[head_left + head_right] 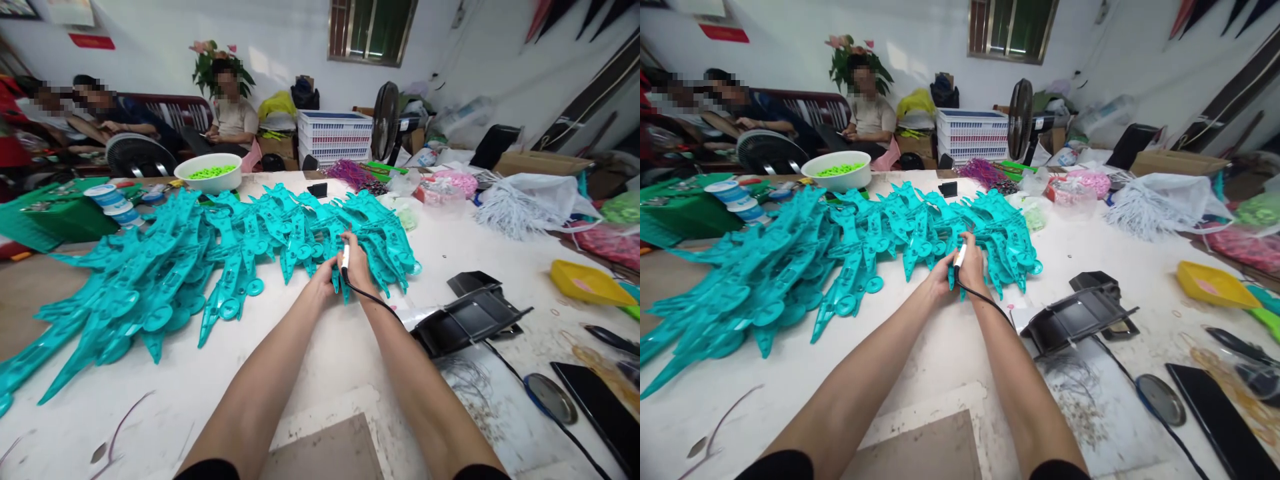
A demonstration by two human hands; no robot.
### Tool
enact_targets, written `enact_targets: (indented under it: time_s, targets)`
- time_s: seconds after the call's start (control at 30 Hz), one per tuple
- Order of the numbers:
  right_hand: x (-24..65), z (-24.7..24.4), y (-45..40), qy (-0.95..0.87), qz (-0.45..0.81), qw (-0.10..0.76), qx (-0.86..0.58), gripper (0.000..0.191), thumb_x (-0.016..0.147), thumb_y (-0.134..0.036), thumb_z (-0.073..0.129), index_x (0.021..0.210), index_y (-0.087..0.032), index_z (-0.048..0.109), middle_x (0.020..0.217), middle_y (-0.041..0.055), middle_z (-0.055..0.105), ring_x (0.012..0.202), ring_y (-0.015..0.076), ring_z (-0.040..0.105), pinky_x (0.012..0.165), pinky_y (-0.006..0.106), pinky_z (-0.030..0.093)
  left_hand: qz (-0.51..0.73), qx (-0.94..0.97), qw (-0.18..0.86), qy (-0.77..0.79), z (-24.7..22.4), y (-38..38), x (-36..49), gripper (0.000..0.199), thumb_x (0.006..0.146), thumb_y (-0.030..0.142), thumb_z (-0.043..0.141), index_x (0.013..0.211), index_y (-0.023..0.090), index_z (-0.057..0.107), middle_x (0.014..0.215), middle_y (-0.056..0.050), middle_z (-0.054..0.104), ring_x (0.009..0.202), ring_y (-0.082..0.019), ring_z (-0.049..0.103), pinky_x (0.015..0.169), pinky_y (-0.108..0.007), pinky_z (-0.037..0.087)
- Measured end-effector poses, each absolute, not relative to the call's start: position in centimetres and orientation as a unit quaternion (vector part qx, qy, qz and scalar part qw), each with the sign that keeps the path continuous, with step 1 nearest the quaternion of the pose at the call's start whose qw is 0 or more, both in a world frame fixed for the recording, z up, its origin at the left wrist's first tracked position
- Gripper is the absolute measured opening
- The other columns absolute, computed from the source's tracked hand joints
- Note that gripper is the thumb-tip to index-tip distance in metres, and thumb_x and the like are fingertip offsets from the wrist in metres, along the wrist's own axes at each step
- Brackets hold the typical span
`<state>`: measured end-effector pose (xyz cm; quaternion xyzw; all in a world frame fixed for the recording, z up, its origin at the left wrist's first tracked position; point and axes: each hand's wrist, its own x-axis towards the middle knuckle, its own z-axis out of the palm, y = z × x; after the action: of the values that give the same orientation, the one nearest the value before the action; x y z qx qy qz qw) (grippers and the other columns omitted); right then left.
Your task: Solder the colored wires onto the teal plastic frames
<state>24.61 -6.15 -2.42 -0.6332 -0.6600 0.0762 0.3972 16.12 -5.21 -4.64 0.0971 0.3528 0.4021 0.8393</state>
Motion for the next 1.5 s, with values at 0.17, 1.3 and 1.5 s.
enact_targets:
  time_s: [0.17,1.3,1.5]
  targets:
    - [26.9,0.1,-6.5,-0.672,-0.004,0.339,-0.658,0.044,0.081,-0.017,0.048,0.124,-0.023,0.053,0.100,0.0097,0.064,0.095,0.0269,0.055,0.081,0.034,0.042,0.358,0.100,0.850,0.375,-5.2,-5.3,15.8,0.013,0.085,0.020,0.057,0.082,0.011,0.065,0.065,-0.008,0.069,0.068,-0.024,0.070,0.075,-0.043,0.057]
    - [25.3,3.7,-14.7,-0.615,0.016,0.509,-0.602,0.039,0.092,-0.043,0.042,0.120,-0.017,0.050,0.107,0.0118,0.067,0.084,0.0222,0.065,0.075,0.033,0.048,0.505,0.356,0.714,0.330,2.3,-13.1,7.5,0.023,0.065,0.008,0.076,0.086,0.013,0.069,0.078,-0.007,0.073,0.065,-0.017,0.066,0.066,-0.028,0.054]
    - [25.8,5.9,-20.5,-0.619,0.018,0.545,-0.565,0.035,0.093,-0.045,0.042,0.117,-0.021,0.049,0.119,0.0104,0.065,0.102,0.0211,0.065,0.085,0.034,0.051,0.523,0.338,0.722,0.303,7.3,-12.4,5.9,0.013,0.076,0.021,0.069,0.084,0.011,0.066,0.062,-0.004,0.067,0.054,-0.017,0.064,0.060,-0.030,0.056]
